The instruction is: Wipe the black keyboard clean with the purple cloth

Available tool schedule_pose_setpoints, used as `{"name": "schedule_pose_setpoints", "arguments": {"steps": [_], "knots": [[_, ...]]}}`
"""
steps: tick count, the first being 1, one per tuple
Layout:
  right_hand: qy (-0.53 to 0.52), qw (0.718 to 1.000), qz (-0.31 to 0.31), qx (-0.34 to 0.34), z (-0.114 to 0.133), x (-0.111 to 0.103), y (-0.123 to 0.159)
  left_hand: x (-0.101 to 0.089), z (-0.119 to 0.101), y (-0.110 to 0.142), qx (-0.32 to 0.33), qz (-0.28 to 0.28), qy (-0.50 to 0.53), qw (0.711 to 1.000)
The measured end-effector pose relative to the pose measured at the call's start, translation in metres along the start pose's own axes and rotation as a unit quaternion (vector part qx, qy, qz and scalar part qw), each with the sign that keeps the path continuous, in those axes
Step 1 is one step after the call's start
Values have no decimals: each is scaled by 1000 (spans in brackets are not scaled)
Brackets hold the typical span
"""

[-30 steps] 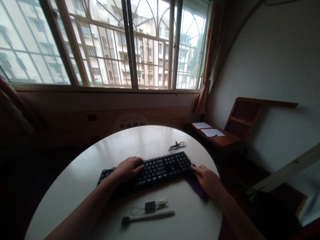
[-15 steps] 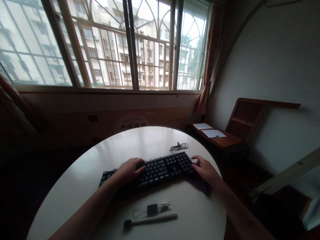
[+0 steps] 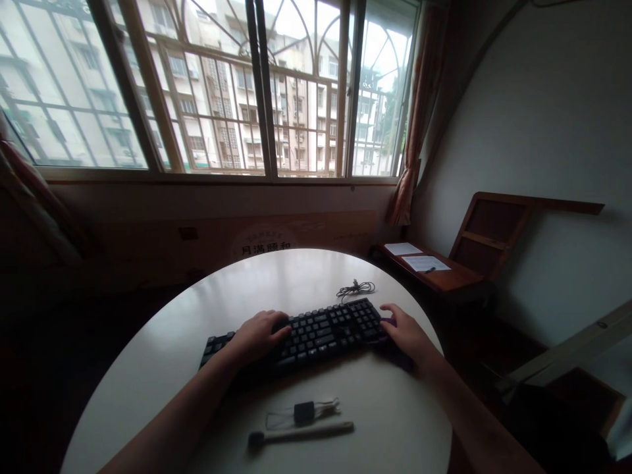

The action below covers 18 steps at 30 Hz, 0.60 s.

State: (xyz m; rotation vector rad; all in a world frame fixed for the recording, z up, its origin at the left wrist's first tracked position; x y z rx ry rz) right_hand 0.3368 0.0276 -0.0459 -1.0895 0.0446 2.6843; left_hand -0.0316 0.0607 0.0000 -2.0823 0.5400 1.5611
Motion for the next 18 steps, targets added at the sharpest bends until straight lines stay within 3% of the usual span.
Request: {"name": "schedule_pose_setpoints", "arguments": {"steps": [6,11,18], "knots": [[-30,998,55,17,-19,-1,11,2,2,0,5,0,3,1000],[-60,998,-20,-15,-26,-4,24,3,3,-1,10,-1,-2,1000],[-154,985,-68,-18,-28,-5,22,4,3,0,14,-7,0,1000]]}}
Point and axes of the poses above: each hand's wrist, its own y-axis away from the middle knuckle, its own x-axis out of the palm, z = x × y, the point moved 4 cm from there along -y, towards the middle knuckle, and after that the axes turned 11 degrees about x, right-handed, at the moved point
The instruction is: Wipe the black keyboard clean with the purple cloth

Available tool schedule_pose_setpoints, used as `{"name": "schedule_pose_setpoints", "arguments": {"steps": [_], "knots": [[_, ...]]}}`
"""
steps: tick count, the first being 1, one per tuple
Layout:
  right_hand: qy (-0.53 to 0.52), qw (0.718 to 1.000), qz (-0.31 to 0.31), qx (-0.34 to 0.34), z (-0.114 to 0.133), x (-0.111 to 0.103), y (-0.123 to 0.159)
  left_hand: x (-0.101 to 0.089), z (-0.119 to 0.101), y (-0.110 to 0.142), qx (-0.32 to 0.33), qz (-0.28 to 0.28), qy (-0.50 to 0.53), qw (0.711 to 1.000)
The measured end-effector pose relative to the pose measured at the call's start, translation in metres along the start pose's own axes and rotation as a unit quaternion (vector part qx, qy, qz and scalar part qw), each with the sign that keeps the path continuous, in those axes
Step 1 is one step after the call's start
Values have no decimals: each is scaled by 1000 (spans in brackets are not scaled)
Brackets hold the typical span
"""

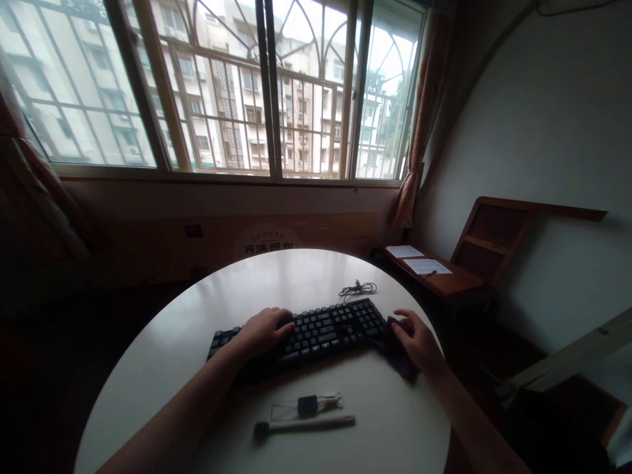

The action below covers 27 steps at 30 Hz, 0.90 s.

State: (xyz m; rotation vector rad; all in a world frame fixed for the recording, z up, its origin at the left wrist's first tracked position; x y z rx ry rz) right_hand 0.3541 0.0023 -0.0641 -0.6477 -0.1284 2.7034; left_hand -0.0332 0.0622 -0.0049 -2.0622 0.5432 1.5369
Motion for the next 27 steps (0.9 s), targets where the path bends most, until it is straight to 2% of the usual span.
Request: {"name": "schedule_pose_setpoints", "arguments": {"steps": [4,7,13,16,20,27], "knots": [[42,998,-26,-40,16,5,-16,-1,-1,0,0,3,-2,1000],[57,997,-31,-45,23,12,-32,-3,-2,1,-5,7,1,1000],[39,999,-12,-18,3,17,-41,-4,-4,1,-8,8,7,1000],[23,999,24,22,-6,13,-39,-5,-5,1,-8,13,7,1000],[8,993,93,67,-3,11,-35,-6,-7,2,-14,15,3,1000],[21,984,163,70,5,15,-35,-7,-7,3,-12,10,6,1000]]}}
Point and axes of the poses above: each hand's wrist, its own y-axis away from the middle knuckle, its own x-axis out of the palm, z = x × y, the point moved 4 cm from there along -y, towards the middle knuckle, and after that the axes turned 11 degrees about x, right-handed, at the moved point
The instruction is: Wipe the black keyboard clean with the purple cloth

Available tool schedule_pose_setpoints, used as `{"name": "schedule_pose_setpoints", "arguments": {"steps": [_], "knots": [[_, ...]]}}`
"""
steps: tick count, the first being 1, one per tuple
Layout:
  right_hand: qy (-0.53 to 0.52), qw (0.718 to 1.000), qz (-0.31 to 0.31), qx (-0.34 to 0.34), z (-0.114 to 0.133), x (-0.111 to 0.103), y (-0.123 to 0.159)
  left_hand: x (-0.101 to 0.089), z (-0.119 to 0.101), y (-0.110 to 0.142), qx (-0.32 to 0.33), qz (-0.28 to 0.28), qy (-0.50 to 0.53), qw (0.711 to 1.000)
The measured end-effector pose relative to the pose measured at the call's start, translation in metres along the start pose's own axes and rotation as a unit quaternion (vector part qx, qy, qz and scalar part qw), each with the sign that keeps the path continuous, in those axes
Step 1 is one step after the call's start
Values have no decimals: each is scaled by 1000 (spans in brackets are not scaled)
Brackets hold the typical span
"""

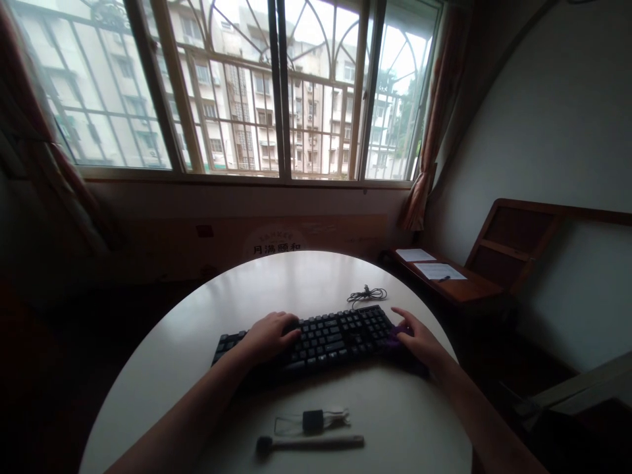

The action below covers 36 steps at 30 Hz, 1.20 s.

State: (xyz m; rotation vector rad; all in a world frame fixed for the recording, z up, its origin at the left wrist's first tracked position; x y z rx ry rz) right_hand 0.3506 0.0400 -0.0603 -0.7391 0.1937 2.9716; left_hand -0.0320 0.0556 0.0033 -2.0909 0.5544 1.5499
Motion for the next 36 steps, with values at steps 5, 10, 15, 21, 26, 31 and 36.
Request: {"name": "schedule_pose_setpoints", "arguments": {"steps": [5,10,15,21,26,31,36], "knots": [[21,1000,-10,-9,-2,1,-3,-1,-1,0,16,-6,-7,1000],[65,995,-71,-3,-3,4,-8,-2,-3,1,17,-4,-7,1000],[39,998,-43,-24,5,5,-7,-1,0,1,8,-1,-4,1000],[-53,995,86,5,11,-1,3,0,2,1,2,3,5,1000],[-74,993,96,10,11,-2,6,2,3,-1,11,1,0,1000],[-85,993,73,23,8,0,5,3,4,-2,13,3,1,1000],[-37,998,-42,-16,6,-4,2,2,3,-1,8,6,3,1000]]}}
Point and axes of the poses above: each hand's wrist, its own y-axis away from the middle knuckle, its own x-axis out of the palm, z = x × y, the point moved 4 cm from there along -y, towards the middle knuckle, and after that the axes turned 11 degrees about x, right-handed, at the moved point
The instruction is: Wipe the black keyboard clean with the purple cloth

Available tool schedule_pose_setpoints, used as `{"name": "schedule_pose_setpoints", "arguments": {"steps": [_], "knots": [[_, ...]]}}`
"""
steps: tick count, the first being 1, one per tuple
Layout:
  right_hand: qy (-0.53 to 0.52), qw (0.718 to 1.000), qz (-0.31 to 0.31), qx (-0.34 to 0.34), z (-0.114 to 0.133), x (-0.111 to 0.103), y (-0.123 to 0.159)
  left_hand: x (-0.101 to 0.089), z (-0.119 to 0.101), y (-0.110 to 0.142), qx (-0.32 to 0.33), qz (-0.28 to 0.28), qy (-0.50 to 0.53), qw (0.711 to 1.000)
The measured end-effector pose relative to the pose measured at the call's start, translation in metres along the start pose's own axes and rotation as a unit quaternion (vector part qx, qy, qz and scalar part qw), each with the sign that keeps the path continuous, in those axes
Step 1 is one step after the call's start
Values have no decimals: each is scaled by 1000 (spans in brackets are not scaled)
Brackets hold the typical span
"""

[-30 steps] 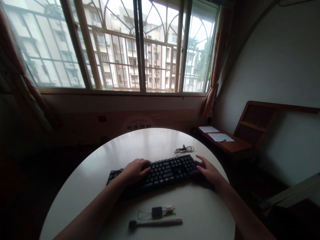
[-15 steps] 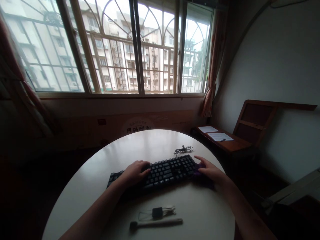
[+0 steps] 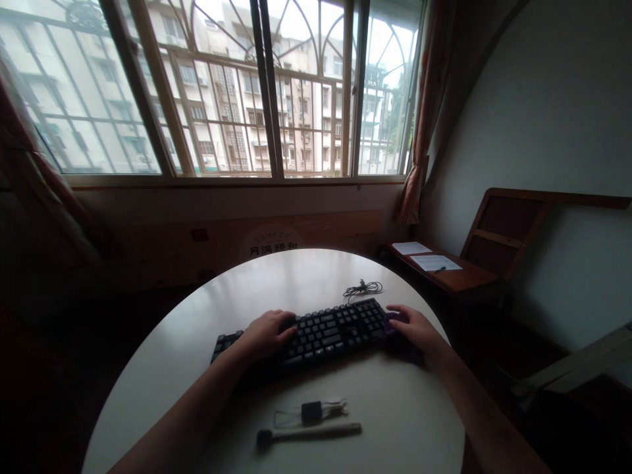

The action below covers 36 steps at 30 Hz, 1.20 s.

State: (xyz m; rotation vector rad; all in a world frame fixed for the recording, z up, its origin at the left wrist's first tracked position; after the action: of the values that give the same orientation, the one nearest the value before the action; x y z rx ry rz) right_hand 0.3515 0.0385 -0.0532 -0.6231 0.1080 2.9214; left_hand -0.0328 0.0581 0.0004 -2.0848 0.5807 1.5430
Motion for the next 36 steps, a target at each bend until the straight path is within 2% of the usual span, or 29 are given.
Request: {"name": "schedule_pose_setpoints", "arguments": {"steps": [2,7,10,15,17,19,21,22,24,26,27,29,30,32,34,36], "knots": [[20,999,-33,-11,-1,0,-1,0,-1,0,-2,1,-2,1000],[37,996,-72,-23,-6,-2,-2,-3,-1,2,-4,18,11,1000],[44,995,-83,-34,-8,-5,-1,-10,9,7,-23,43,12,999],[54,995,-68,-46,-10,-7,1,-26,48,20,-109,48,-14,993],[53,993,-100,-39,-12,-11,1,-30,65,24,-140,36,-14,989],[47,984,-169,-40,-10,-18,1,-31,81,28,-163,29,-8,986],[17,972,-229,-50,0,-25,2,-29,95,32,-187,30,24,982],[-9,969,-238,-57,9,-25,2,-28,100,35,-195,28,45,979],[-42,972,-214,-85,36,-15,2,-26,108,39,-206,22,81,975],[-35,974,-179,-134,75,6,6,-26,114,42,-215,7,100,972],[-22,975,-142,-169,98,23,10,-26,116,44,-220,-4,104,970],[25,966,-4,-256,141,71,21,-26,120,45,-230,-25,106,967],[59,948,50,-309,161,98,29,-26,121,45,-234,-32,103,966],[140,890,120,-418,190,153,50,-25,123,45,-233,-39,85,968],[190,836,174,-485,205,204,71,-24,123,44,-225,-41,57,972],[204,806,220,-511,207,244,88,-23,122,45,-213,-43,32,975]]}}
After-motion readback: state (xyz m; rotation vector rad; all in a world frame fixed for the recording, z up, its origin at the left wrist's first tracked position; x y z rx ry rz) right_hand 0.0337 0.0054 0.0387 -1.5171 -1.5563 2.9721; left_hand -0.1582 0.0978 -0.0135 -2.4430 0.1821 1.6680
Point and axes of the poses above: each hand's wrist, its own y-axis away from the middle knuckle, its own x-axis out of the palm, z = x × y, the point moved 4 cm from there along -y, towards the middle knuckle, and after that the axes turned 11 degrees about x, right-handed, at the moved point
